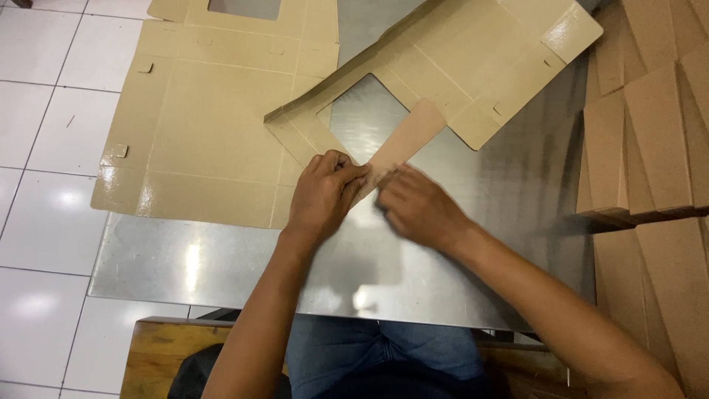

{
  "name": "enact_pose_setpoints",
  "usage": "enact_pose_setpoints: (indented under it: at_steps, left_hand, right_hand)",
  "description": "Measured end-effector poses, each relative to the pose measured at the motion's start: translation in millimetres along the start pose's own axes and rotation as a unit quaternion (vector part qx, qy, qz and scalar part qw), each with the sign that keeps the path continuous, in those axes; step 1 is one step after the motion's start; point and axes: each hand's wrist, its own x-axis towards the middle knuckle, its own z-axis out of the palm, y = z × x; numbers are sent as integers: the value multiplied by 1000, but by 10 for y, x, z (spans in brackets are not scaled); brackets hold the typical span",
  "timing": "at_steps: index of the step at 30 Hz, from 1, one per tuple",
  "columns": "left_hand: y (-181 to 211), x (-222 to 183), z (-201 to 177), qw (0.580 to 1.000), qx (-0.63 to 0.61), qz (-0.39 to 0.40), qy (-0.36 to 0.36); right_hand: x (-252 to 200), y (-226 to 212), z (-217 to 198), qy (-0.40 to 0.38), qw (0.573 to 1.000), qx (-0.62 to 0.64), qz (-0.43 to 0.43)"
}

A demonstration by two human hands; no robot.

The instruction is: Assembling cardboard boxes by folding pre-cut templates and securing them with integrated adhesive strips.

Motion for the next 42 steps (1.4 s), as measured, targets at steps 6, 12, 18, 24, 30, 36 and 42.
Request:
enact_pose_setpoints:
  at_steps: [6,12,18,24,30,36,42]
  left_hand:
    - [37,6,-7,1000,-4,-12,-5]
    - [81,-9,38,1000,16,-17,11]
    - [213,-153,187,987,85,-43,130]
    - [392,-141,294,982,31,-126,140]
    - [777,6,28,971,-131,-68,186]
    - [867,81,-352,970,-85,65,219]
    - [734,-221,-955,973,-74,65,209]
  right_hand:
    - [-141,482,-86,16,996,-64,52]
    - [-442,1040,83,10,982,-73,174]
    - [-117,752,-328,29,960,18,276]
    - [-115,707,-401,34,933,90,347]
    - [-162,739,-385,78,919,126,364]
    - [-187,740,-374,125,940,82,306]
    - [-255,675,-334,125,960,16,252]
